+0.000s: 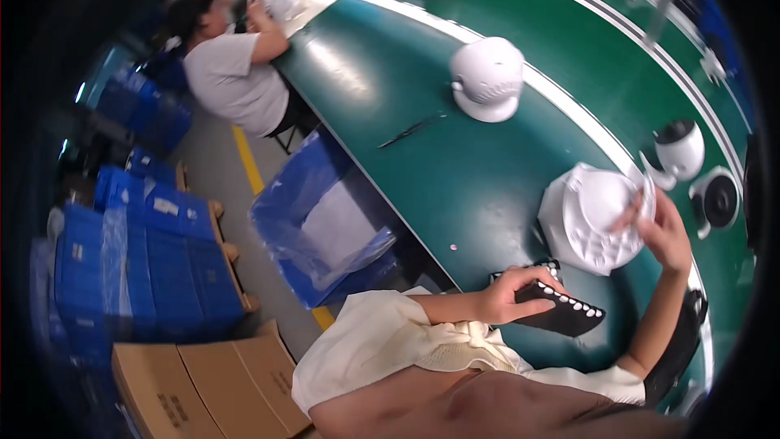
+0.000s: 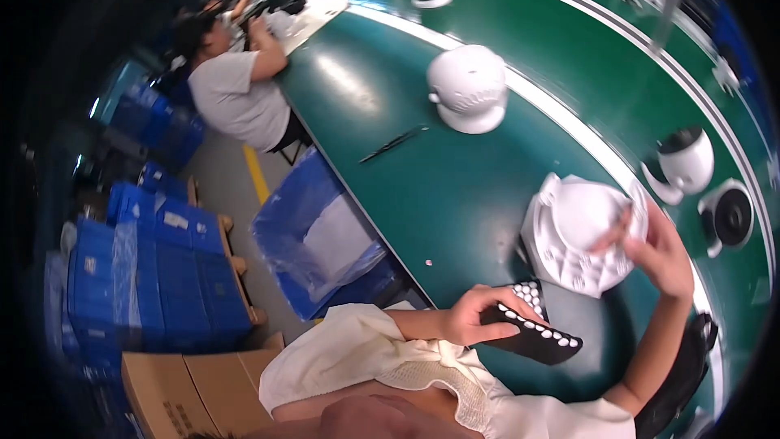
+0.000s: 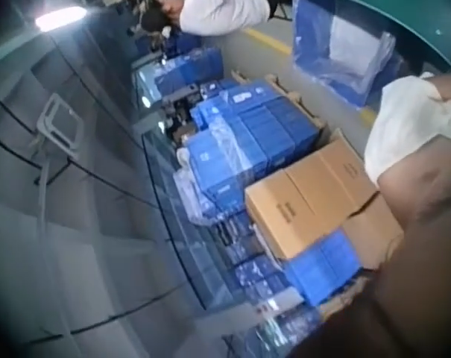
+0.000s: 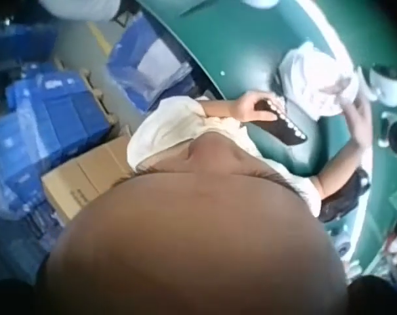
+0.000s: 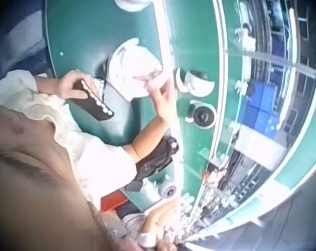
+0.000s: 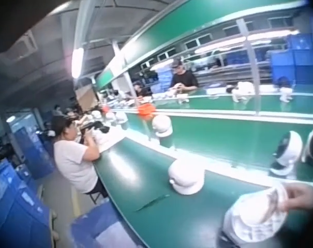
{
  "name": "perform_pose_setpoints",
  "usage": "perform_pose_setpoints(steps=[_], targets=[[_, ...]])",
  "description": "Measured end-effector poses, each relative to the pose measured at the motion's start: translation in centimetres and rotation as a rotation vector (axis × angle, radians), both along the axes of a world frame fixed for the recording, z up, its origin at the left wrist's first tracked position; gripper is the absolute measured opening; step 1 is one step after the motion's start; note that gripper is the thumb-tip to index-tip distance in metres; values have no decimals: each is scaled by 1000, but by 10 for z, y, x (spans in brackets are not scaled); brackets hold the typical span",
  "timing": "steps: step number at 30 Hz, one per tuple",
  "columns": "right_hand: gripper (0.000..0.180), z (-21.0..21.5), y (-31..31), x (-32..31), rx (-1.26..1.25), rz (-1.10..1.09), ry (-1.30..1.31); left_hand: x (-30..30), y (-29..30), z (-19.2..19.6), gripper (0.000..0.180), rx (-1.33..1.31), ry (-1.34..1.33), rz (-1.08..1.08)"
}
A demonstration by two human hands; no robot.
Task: Applying non-slip pads to the base of a security camera on an assembly line.
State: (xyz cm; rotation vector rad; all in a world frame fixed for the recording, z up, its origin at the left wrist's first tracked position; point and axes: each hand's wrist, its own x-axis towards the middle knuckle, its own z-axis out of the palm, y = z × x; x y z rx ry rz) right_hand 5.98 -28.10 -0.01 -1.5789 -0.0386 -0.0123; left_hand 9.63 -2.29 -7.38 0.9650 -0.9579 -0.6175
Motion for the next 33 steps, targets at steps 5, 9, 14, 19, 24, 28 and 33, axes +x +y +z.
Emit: perform_pose_setpoints(steps=[5, 9, 14, 19, 24, 28, 33], targets=[[47, 14, 15, -11, -90, -38, 247, -16, 20, 10, 13, 135, 274, 153], [45, 39, 19, -29, -273, -125, 297, -13, 17, 13, 13, 60, 247, 71], [27, 74, 34, -40, -1087, -504, -137, -3, 25, 22, 26, 23, 348, 70], [39, 65, 104, -9, -826, -185, -472, 5, 29, 43, 31, 60, 220, 292], [24, 39, 109, 3, -877, 107, -438, 1, 29, 32, 20, 100, 8, 481], [15, 38, 108, -1, -1074, 165, -519, -2, 27, 24, 16, 169, -95, 551], [17, 36, 109, 3, -1114, 128, -561, 5, 23, 27, 13, 194, -179, 587]])
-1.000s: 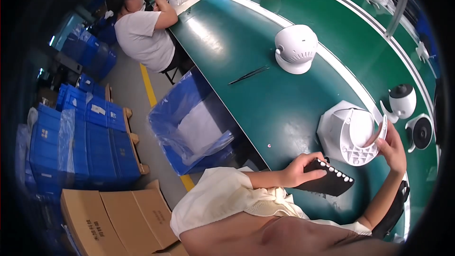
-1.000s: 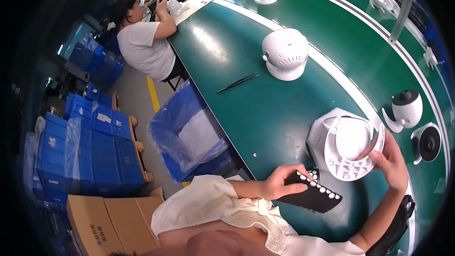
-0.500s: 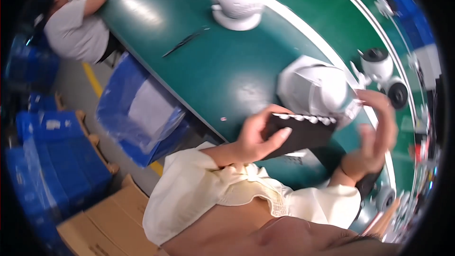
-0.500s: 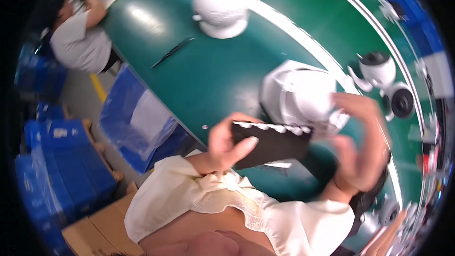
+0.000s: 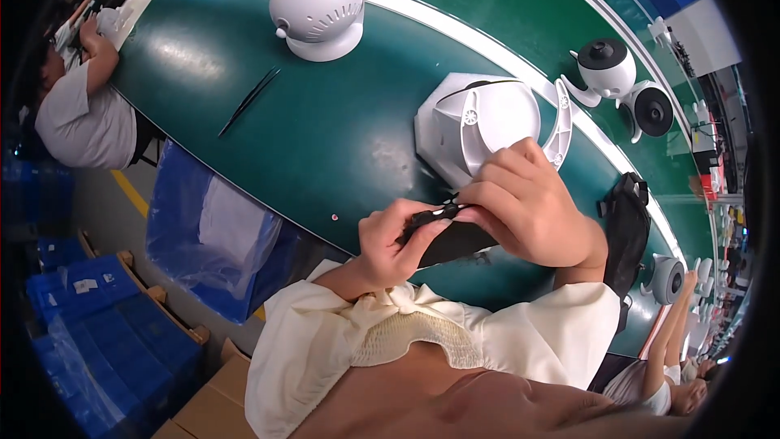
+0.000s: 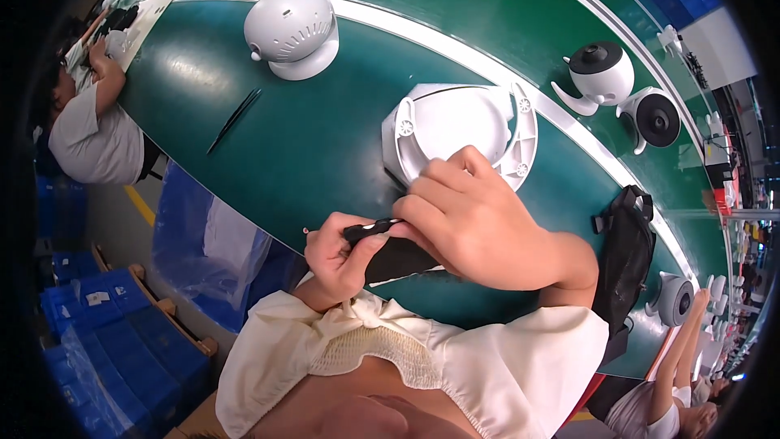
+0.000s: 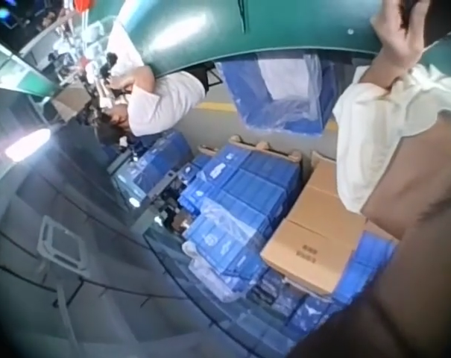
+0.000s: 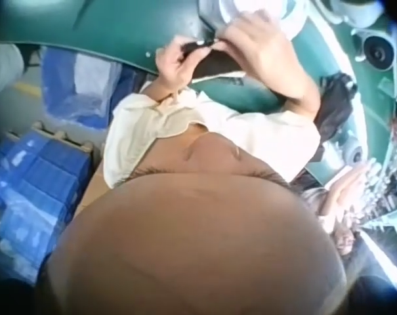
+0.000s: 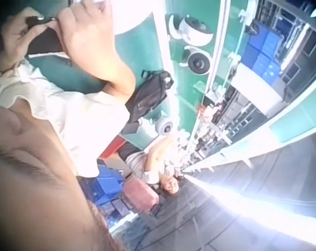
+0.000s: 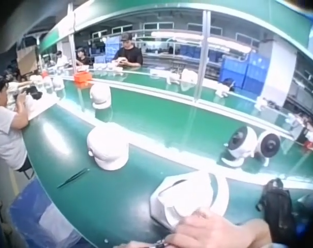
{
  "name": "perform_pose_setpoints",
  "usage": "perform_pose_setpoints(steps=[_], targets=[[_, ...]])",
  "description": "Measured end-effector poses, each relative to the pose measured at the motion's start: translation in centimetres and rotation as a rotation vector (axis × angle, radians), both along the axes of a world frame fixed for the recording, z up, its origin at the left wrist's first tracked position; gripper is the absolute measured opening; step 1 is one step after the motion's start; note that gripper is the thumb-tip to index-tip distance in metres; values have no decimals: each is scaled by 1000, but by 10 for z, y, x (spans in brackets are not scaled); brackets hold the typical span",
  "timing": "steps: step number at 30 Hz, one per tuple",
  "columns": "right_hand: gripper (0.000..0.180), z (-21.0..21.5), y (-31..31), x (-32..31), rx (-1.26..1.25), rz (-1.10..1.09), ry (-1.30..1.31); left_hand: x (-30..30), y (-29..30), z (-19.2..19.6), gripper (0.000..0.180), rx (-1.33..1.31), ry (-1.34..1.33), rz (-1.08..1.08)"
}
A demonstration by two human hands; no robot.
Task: Applying non-slip pads to the base of a security camera on an assembly line.
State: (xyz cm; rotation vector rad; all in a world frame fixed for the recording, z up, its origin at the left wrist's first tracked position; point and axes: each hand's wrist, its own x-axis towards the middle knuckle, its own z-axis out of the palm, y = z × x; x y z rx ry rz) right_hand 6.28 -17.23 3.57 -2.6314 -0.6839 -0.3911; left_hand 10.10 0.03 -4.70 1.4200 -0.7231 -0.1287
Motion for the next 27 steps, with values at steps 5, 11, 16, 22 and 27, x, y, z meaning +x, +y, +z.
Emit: perform_pose_setpoints(steps=[5, 11, 16, 22, 27], targets=[[36, -5, -2, 11, 88, 58, -97, 16, -6, 0, 11, 83, -246, 25], [37, -14, 5, 15, 147, -14, -186, 27, -15, -8, 14, 18, -289, 18], [36, -24, -4, 25, 224, -18, -144, 37, -18, -4, 9, 109, -203, -17], [33, -25, -8, 27, 243, -13, 47, 36, -23, -15, 12, 141, -103, -43], [23, -29, -15, 33, 197, 135, 3, 36, -19, -28, 13, 51, 176, -213]])
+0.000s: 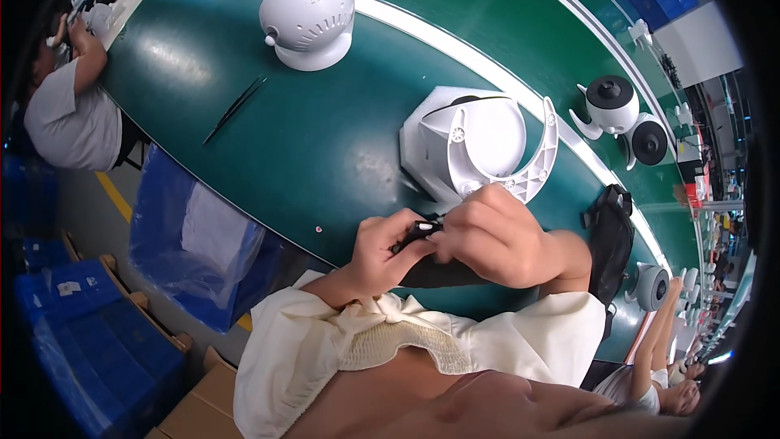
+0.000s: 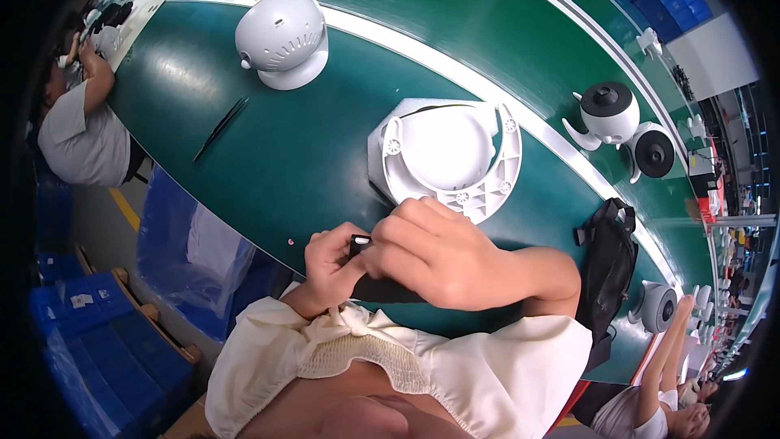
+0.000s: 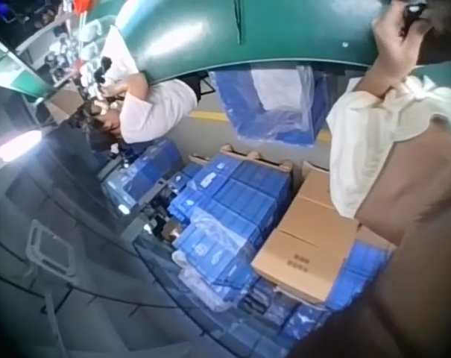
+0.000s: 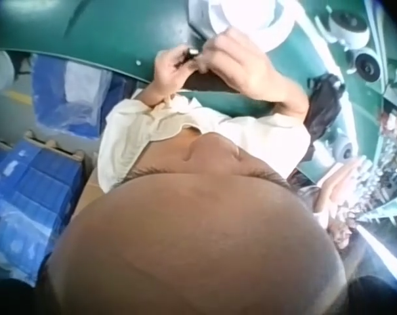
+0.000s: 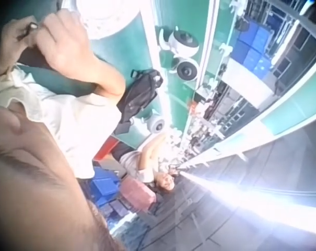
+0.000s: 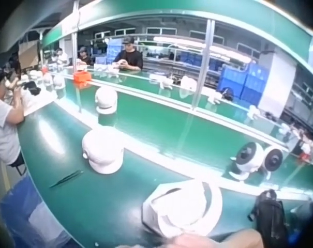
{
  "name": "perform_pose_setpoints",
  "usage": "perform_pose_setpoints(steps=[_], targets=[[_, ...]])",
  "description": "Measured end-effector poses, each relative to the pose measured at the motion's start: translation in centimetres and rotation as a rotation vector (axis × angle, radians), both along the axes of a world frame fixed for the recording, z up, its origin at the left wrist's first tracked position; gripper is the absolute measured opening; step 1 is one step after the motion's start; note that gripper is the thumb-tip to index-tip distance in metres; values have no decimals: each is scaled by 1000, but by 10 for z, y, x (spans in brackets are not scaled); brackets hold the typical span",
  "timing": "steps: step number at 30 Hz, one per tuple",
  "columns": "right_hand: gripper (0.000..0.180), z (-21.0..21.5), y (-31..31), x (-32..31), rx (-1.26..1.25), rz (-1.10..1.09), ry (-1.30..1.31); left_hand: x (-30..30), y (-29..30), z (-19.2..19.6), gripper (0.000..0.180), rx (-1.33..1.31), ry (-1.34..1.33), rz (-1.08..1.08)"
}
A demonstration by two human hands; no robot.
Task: Applying non-slip pads to the base of a security camera on an assembly line.
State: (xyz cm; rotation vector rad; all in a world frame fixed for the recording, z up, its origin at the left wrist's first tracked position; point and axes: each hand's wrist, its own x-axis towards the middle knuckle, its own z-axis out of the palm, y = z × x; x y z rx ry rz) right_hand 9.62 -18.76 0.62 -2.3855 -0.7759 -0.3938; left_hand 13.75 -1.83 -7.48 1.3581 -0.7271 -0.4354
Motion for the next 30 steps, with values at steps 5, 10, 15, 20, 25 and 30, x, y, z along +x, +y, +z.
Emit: perform_pose_setpoints(steps=[5, 10, 15, 20, 25, 30], targets=[[15, -6, -4, 14, 89, 32, 173, 5, 2, -5, 6, 53, 149, -33], [17, -4, -5, 20, 124, 30, 318, 8, -4, -3, 8, 29, 35, 76], [18, -2, -3, 25, 144, 24, 353, 14, 1, -1, 8, 61, 12, 37], [19, -3, 4, 29, 152, 10, 343, 15, 5, -10, 8, 35, 11, 27], [18, -6, 6, 31, 174, -33, 353, 19, 5, -7, 14, 41, 50, 33], [18, -8, 6, 35, 174, -33, 358, 23, 5, -9, 14, 54, 34, 31]])
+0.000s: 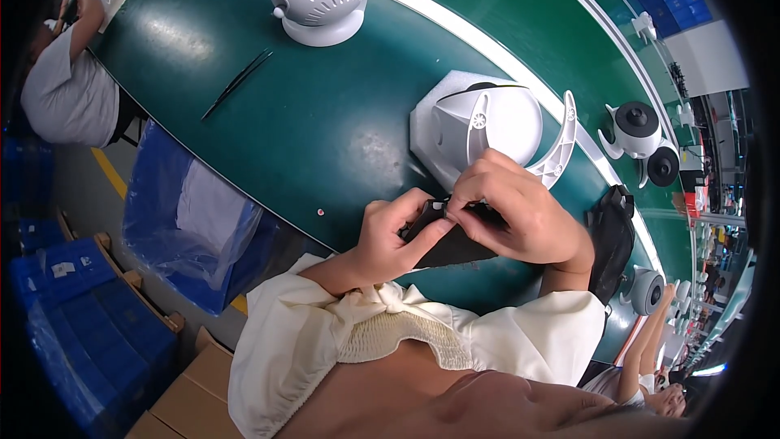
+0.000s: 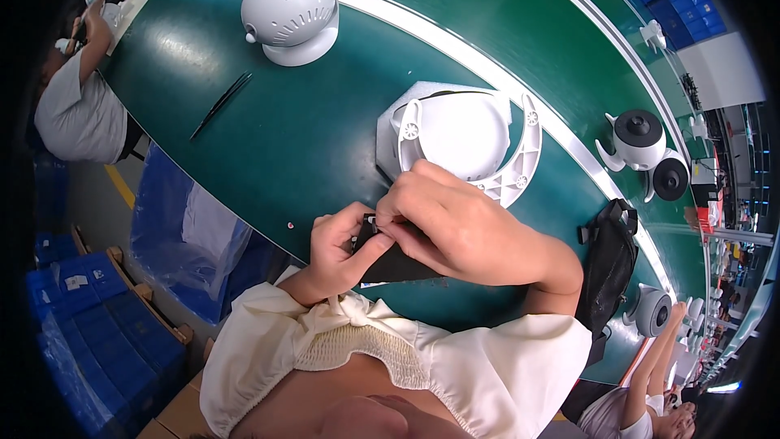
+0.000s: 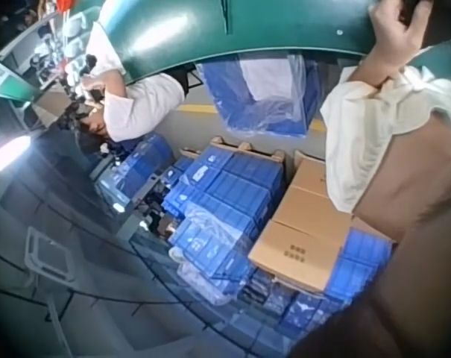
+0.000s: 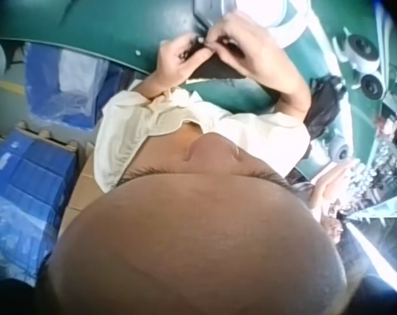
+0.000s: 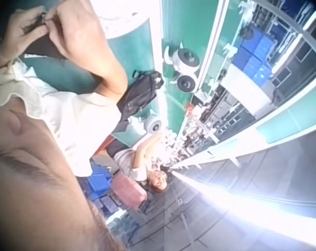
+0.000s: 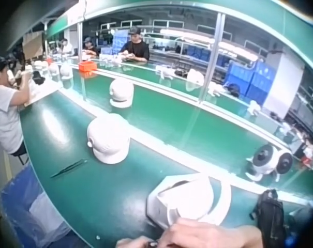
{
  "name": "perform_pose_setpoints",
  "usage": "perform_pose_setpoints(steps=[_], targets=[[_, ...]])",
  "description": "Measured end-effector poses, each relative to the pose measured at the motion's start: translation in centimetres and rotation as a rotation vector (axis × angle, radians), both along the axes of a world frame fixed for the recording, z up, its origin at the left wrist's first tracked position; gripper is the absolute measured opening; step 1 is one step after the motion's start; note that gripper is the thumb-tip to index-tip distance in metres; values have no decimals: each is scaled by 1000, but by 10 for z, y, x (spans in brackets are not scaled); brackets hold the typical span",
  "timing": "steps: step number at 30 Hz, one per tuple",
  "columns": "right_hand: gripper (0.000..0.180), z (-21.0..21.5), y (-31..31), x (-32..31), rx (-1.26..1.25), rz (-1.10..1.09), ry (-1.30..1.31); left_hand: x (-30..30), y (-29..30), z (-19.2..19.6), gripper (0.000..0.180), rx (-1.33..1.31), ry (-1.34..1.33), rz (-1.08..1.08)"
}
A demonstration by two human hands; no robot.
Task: Applying non-slip pads to the base of a security camera on an assembly line.
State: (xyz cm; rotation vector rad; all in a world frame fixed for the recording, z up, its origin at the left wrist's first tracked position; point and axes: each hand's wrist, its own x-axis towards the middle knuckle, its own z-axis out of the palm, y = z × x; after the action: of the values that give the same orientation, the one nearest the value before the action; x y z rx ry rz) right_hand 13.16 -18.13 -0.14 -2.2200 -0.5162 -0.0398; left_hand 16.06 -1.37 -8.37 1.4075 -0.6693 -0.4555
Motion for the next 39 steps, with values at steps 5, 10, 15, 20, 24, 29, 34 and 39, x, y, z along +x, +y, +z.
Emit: perform_pose_setpoints(steps=[5, 10, 15, 20, 24, 29, 34, 39], targets=[[19, -2, -1, 3, 4, -6, -13, 2, -2, -1, 14, -15, 9, 17], [20, 0, 2, 4, 22, -8, 12, 4, 2, -3, 14, 12, 13, 8], [18, -9, 1, 5, -12, -32, -50, 5, -2, -5, 14, -14, 19, 15], [15, -8, -3, 6, 0, -29, -52, 7, -4, -8, 14, -21, 23, 26], [15, -3, -16, 7, 175, -201, -81, 9, -4, -9, 13, 17, 39, 23], [38, -14, -35, 20, 406, -368, -105, 8, -11, -11, 12, -12, -1, 15], [38, -27, -40, 31, 385, -354, -123, 8, -16, -10, 12, 35, 8, 20], [37, -30, -50, 33, 371, -331, -138, 17, -31, -11, 18, 16, -442, 87]])
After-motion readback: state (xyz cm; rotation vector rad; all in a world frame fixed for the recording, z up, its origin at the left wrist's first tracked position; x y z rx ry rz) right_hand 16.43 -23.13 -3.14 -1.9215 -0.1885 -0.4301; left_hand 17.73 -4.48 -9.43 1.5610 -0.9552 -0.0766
